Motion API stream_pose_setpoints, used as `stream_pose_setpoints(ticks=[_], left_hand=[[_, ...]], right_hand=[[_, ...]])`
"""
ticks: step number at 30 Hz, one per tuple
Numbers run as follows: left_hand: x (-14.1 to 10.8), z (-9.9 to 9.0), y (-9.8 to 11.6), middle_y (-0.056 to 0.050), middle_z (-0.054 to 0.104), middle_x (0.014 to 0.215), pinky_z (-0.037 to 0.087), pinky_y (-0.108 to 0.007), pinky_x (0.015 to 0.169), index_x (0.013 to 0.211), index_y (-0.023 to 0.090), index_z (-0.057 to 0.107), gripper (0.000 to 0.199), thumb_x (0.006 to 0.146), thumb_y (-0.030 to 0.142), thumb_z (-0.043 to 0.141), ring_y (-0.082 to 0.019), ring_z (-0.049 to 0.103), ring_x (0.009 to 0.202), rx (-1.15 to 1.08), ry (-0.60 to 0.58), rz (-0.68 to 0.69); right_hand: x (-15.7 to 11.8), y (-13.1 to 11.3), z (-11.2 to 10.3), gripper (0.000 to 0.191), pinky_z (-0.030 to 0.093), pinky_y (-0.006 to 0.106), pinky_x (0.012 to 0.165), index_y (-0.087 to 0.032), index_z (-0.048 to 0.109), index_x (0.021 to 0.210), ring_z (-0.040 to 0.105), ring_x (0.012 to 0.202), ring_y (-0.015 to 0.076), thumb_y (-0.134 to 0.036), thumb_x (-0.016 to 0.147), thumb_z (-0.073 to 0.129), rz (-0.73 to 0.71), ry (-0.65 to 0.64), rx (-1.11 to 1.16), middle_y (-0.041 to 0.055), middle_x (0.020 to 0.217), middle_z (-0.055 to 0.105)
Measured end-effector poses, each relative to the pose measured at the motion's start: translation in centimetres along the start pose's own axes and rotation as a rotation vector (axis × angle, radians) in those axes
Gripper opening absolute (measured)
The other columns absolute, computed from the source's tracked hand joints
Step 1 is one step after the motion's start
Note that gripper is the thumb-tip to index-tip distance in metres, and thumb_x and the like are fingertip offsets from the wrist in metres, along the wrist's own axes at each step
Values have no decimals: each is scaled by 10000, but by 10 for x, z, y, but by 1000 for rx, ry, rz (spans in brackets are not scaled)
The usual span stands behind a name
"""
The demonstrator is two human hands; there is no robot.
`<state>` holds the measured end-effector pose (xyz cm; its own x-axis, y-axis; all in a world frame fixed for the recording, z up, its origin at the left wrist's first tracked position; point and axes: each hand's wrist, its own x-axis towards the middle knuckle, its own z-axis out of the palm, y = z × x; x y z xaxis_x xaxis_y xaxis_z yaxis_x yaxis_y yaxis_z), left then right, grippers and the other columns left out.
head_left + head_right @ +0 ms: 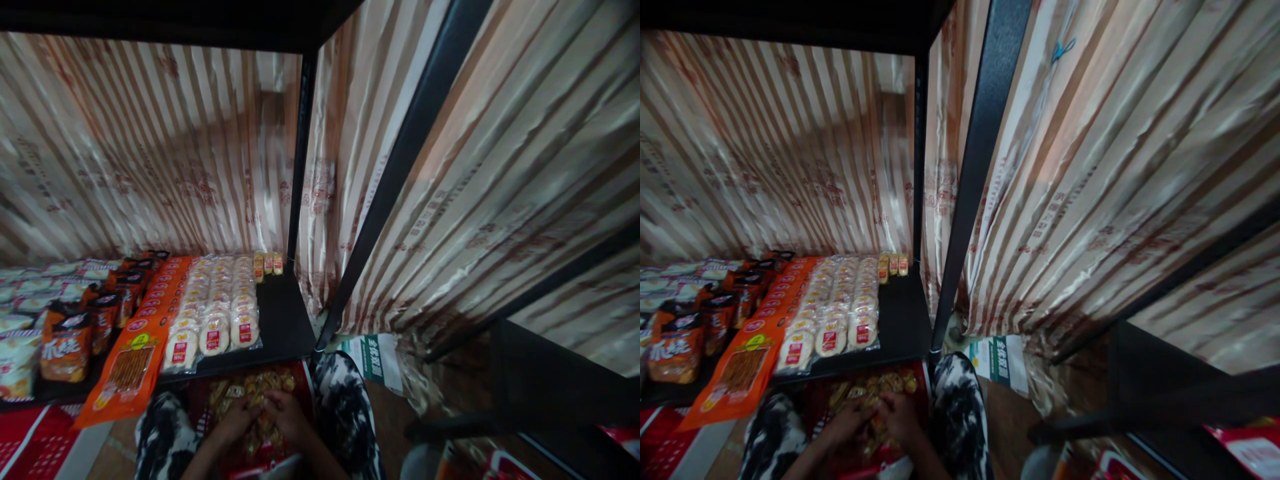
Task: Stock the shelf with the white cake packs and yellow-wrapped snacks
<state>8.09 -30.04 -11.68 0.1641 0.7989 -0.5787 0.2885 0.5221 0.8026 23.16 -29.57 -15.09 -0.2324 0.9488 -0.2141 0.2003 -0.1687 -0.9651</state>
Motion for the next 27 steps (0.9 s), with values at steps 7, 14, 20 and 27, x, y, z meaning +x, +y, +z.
stream_pose_setpoints(ticks=[7,14,20,27], left_hand=[[-3,-9,28,71,474,436,355,-239,479,692,207,520,572,549,758,575,-105,443,430,-121,-75,92],[-16,-17,70,49,491,452,332,-236,471,613,181,499,665,480,830,551,-90,431,426,-76,-100,147],[-23,-19,94,44,489,458,321,-237,482,625,166,515,644,540,804,546,-99,448,444,-76,-92,177],[-25,-18,107,40,485,436,312,-237,486,569,183,501,597,596,779,531,-99,438,436,-93,-107,229]], right_hand=[[-14,-38,-12,353,470,351,874,-185,653,1058,646,972,236,-364,791,510,-139,-85,69,88,1059,691],[-17,-60,-13,356,495,359,863,-207,622,1088,650,947,222,-399,806,519,-166,-33,90,66,1037,693],[-17,-66,-20,361,515,347,849,-238,593,1141,659,930,200,-342,800,535,-185,-10,112,46,1027,696],[-19,-73,-25,327,527,355,812,-240,617,1110,675,878,205,-300,792,567,-215,23,211,55,1003,706]])
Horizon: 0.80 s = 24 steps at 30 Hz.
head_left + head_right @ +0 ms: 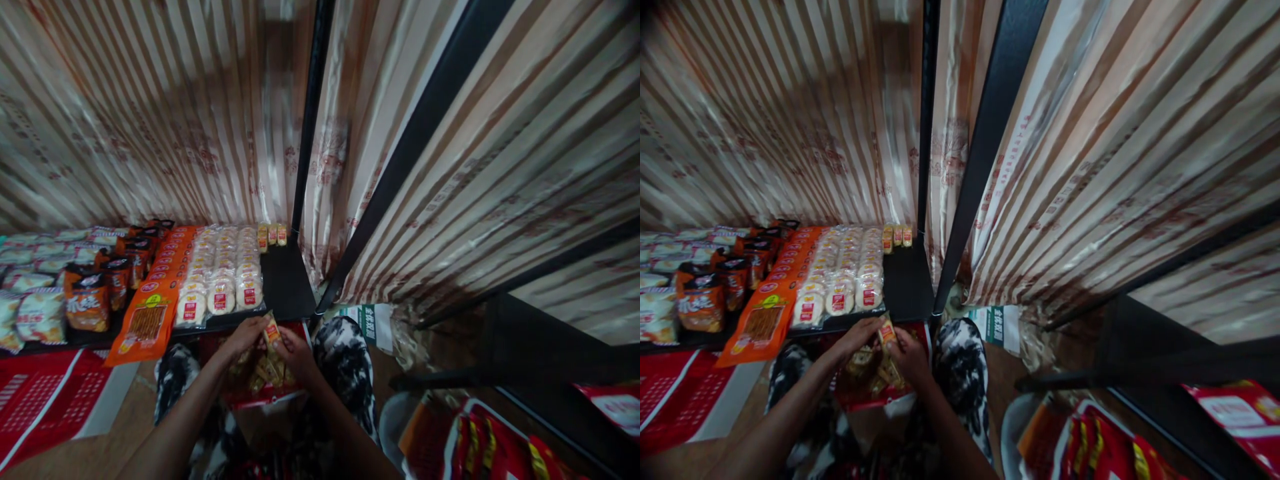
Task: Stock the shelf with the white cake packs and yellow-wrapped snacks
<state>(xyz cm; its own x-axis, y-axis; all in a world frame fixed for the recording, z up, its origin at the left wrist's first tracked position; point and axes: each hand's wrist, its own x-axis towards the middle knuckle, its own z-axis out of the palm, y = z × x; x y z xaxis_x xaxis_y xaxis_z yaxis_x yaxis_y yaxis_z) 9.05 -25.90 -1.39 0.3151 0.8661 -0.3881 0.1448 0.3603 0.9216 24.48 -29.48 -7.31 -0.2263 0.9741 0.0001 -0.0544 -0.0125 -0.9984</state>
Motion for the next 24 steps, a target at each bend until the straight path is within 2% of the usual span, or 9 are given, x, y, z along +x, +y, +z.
stream_pose_setpoints(ticks=[5,10,14,19,24], left_hand=[[1,1,7,23,523,461,319,-234,495,593,178,532,549,649,725,543,-103,460,450,-77,69,15],[-6,2,5,11,567,517,366,-228,527,687,155,575,537,608,684,621,-118,516,501,-243,169,7],[-16,0,1,-15,638,648,433,-254,617,799,143,617,513,605,614,674,-148,583,611,-343,233,27],[-27,-6,-3,-55,693,823,453,-289,715,880,139,666,478,598,521,711,-190,618,739,-359,238,47],[-33,-6,-3,-23,644,690,423,-254,651,752,141,665,404,633,526,682,-160,572,686,-256,198,57]], right_hand=[[2,-2,3,312,504,353,872,-228,619,1061,662,921,199,-306,760,600,21,78,61,49,997,699],[7,-5,9,416,521,374,823,-197,600,1042,670,880,221,-354,666,684,112,273,160,69,943,707],[13,-12,9,469,524,358,798,-193,591,1058,666,858,212,-368,640,713,90,316,214,65,926,706],[26,-22,9,460,520,319,770,-197,583,1067,656,826,185,-395,666,692,48,339,272,51,908,701],[42,-30,8,445,513,307,777,-193,596,1069,647,854,180,-424,696,666,20,368,255,61,950,696]])
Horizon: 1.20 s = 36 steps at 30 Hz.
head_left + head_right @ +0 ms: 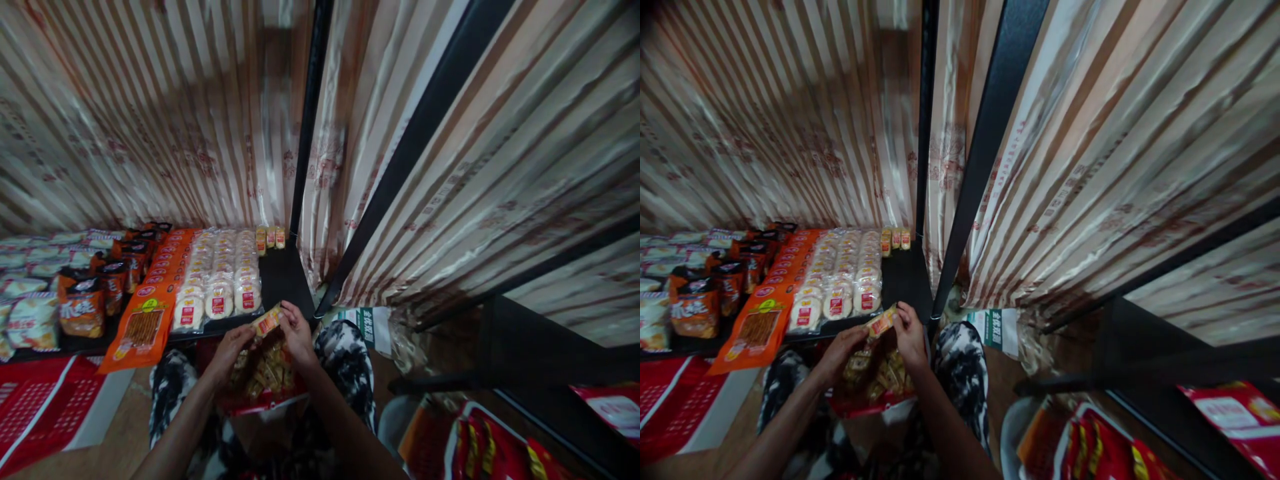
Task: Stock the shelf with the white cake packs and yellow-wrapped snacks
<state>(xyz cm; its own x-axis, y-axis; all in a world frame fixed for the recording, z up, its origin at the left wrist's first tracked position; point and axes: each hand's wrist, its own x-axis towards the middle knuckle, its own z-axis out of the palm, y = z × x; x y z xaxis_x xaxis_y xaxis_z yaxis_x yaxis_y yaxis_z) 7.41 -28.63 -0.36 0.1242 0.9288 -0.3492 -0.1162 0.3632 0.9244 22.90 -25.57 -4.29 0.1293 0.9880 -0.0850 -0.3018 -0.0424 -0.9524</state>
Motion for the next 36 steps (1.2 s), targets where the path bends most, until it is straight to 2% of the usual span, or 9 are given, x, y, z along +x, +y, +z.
stream_pose_setpoints(ticks=[6,10,16,21,23,25,28,32,36], left_hand=[[12,7,-1,62,544,536,372,-230,560,945,157,604,534,554,502,720,-113,508,531,76,19,58],[22,18,4,84,498,473,331,-215,509,833,166,568,413,556,446,694,-83,437,456,90,7,92],[41,41,12,67,524,505,444,-258,577,762,204,496,362,528,402,689,-142,567,551,-11,126,91],[64,56,17,45,550,561,485,-289,606,798,195,506,264,620,330,648,-160,587,586,15,171,132],[71,61,20,2,603,647,497,-300,616,828,183,526,209,672,298,604,-174,601,628,69,160,131],[79,64,25,-76,658,868,508,-315,635,918,162,550,231,713,268,564,-200,626,725,134,170,112],[91,69,31,-165,573,1204,489,-338,806,1078,123,554,349,737,189,529,-237,609,970,252,267,131],[108,75,37,-202,488,1329,280,-332,1068,1096,68,582,359,761,114,462,-241,431,1258,380,319,174],[124,78,44,-157,506,1333,296,-327,1057,1170,116,555,379,828,236,444,-231,451,1247,295,252,134]], right_hand=[[17,-10,6,371,514,295,769,-181,623,1032,642,856,179,-425,753,617,-101,1,-116,71,951,692],[29,-15,14,403,524,289,750,-182,570,1089,642,854,170,-415,762,607,-132,3,-108,70,960,687],[38,-13,18,536,529,314,798,-186,483,1202,650,883,177,-415,741,632,-163,84,-141,86,1021,666],[41,-10,11,434,531,322,787,-191,539,1138,659,872,192,-396,760,595,-147,78,-249,79,1017,683],[47,-9,9,401,521,325,810,-184,561,1104,657,887,197,-385,757,581,-155,99,-273,81,1026,682],[56,-7,8,402,511,330,827,-182,569,1101,656,892,200,-383,753,569,-173,137,-286,82,1032,680],[76,-1,9,392,506,339,827,-188,584,1085,655,896,205,-393,752,549,-206,193,-305,79,1017,683],[107,7,13,374,502,345,821,-199,590,1058,655,887,203,-391,745,517,-229,238,-336,72,986,689],[134,8,15,328,500,345,812,-209,605,1019,657,856,204,-323,726,512,-195,260,-431,63,942,698]])
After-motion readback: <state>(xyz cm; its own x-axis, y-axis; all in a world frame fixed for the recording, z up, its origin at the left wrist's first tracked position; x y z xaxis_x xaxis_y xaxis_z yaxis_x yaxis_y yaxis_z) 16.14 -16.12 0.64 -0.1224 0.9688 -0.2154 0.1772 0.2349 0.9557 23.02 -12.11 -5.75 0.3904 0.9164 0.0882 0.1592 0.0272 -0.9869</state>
